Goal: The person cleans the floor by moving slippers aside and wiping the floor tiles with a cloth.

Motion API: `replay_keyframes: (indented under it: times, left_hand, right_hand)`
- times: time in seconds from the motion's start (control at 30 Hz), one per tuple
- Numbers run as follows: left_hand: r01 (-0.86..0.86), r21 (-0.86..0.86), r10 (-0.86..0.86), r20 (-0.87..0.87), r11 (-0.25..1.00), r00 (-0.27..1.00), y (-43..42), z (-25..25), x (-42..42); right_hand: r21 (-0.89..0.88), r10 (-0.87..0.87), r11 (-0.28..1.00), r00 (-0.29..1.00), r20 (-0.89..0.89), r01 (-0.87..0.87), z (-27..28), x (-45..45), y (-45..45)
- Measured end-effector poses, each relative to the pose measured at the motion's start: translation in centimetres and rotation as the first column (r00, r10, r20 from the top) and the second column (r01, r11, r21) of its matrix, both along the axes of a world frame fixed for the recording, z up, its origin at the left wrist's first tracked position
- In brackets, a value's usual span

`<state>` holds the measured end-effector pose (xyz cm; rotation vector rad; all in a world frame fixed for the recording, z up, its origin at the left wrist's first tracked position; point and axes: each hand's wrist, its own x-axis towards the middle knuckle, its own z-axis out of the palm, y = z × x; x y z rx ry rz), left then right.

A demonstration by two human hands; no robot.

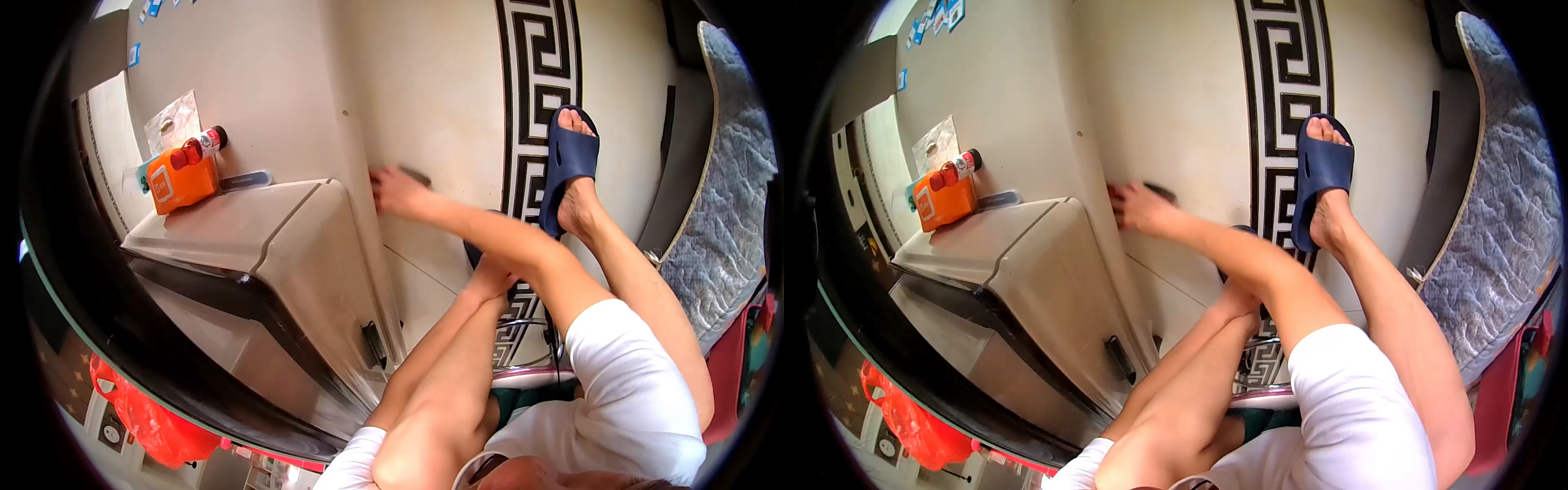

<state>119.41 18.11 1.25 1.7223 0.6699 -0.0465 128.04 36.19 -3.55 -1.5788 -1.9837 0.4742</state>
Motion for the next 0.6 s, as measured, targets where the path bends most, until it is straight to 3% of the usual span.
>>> replay_keyframes:
  times: [0.03, 0.07, 0.13, 0.17, 0.2, 0.23, 0.3, 0.37, 0.4, 0.43, 0.47, 0.5, 0.53, 0.6]
  left_hand:
    - [-0.156, 0.085, 0.161, -0.052, 0.984, 0.986, -1.0, -0.9, 0.2]
    - [-0.220, 0.537, 0.228, 0.051, 0.815, 0.972, -1.1, -2.3, 2.0]
    - [-0.053, 0.614, 0.058, 0.013, 0.787, 0.998, -1.4, -1.8, 1.2]
    - [0.187, 0.251, -0.177, -0.062, 0.950, 0.982, 0.0, 0.6, -1.7]
    - [0.399, -0.157, -0.410, -0.042, 0.903, 0.911, 1.3, 2.2, -3.5]
    - [0.398, -0.180, -0.407, -0.016, 0.899, 0.913, 2.5, 2.8, -3.4]
    - [0.379, -0.228, -0.383, 0.025, 0.897, 0.923, 3.5, 3.7, -2.8]
    - [-0.090, -0.433, -0.030, -0.263, 0.897, 0.964, 2.0, 4.2, -5.5]
    - [-0.369, -0.441, 0.145, -0.462, 0.818, 0.875, 2.0, 5.4, -7.0]
    - [-0.573, -0.385, 0.382, -0.469, 0.723, 0.796, 2.2, 6.0, -8.4]
    - [-0.733, -0.400, 0.486, -0.560, 0.551, 0.671, 2.7, 6.6, -9.7]
    - [-0.860, -0.335, 0.637, -0.578, 0.384, 0.510, 2.7, 7.0, -11.6]
    - [-0.945, -0.263, 0.750, -0.581, 0.195, 0.316, 3.0, 7.6, -12.7]
    - [-0.964, -0.261, 0.823, -0.558, -0.052, 0.107, 4.0, 8.0, -13.5]
  right_hand:
    - [-0.026, 0.025, 0.999, 0.994, -0.108, -0.028, 0.2, -1.8, -2.0]
    - [-0.051, 0.047, 0.997, 0.975, -0.218, -0.060, 0.1, -3.6, -4.1]
    - [-0.038, 0.131, 0.989, 0.959, -0.252, -0.145, -1.0, -7.2, -7.9]
    - [-0.031, 0.148, 0.986, 0.946, -0.290, -0.164, -1.5, -9.2, -9.5]
    - [-0.142, 0.222, 0.949, 0.914, -0.340, -0.283, -0.9, -10.0, -10.2]
    - [-0.278, 0.274, 0.886, 0.903, -0.330, -0.370, -0.1, -10.4, -10.2]
    - [-0.607, 0.255, 0.595, 0.840, -0.479, -0.527, 1.4, -10.0, -8.8]
    - [-0.599, 0.038, 0.604, 0.770, -0.637, -0.525, 2.3, -7.5, -8.8]
    - [-0.595, -0.077, 0.607, 0.707, -0.703, -0.526, 2.7, -6.8, -9.0]
    - [-0.583, -0.214, 0.627, 0.606, -0.766, -0.516, 3.0, -6.2, -9.2]
    - [-0.573, -0.338, 0.647, 0.484, -0.807, -0.503, 3.2, -5.7, -9.6]
    - [-0.566, -0.449, 0.666, 0.345, -0.824, -0.485, 3.2, -5.4, -9.9]
    - [-0.532, -0.442, 0.681, 0.296, -0.847, -0.503, 2.5, -6.2, -10.4]
    - [-0.416, -0.517, 0.658, 0.026, -0.856, -0.628, 1.6, -9.6, -12.2]
